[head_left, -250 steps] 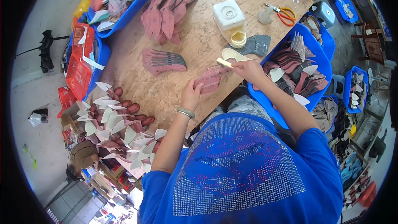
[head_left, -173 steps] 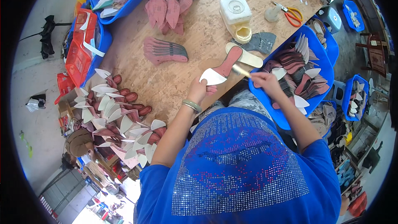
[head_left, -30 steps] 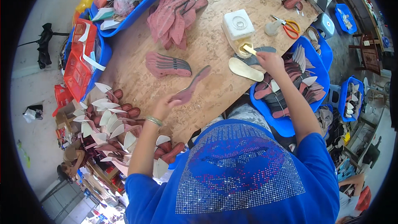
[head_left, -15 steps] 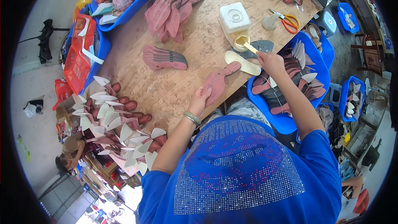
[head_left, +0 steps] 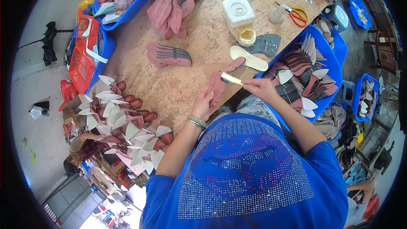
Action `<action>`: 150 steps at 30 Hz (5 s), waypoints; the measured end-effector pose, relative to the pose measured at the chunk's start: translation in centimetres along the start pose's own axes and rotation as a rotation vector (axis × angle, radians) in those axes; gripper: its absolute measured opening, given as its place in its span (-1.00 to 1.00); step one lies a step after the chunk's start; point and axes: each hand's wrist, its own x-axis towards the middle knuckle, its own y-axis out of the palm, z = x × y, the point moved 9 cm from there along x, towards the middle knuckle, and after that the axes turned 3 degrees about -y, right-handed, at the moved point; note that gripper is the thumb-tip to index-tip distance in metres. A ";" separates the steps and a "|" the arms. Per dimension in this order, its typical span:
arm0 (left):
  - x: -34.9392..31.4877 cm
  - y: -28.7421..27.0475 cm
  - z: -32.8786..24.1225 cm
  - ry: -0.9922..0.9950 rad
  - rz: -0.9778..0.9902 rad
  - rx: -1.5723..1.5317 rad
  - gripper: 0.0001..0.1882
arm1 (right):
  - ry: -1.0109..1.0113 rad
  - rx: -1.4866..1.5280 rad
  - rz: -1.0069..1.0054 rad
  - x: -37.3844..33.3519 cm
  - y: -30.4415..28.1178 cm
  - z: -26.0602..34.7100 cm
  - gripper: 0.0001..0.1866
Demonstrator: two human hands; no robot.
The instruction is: The person applies glue to the bottom of a shoe sole using a brush and then presses it onto a shoe upper. The person repeats this process for multiple shoe parts, picking up new soles and uppers from piles on the table and placing the assembled shoes into a blue bin.
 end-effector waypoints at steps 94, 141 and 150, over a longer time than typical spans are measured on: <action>0.2 1.6 -4.5 0.131 -0.007 0.325 -0.77 | 0.257 0.047 0.014 0.0 -3.0 -3.8 -0.76; -0.2 1.3 -4.0 0.192 -0.060 0.433 -0.72 | -0.091 -0.487 0.086 4.3 3.8 0.9 -0.76; -0.7 1.3 -4.6 0.206 -0.055 0.405 -0.74 | -0.086 -0.705 -0.022 8.1 -1.5 -1.8 -0.78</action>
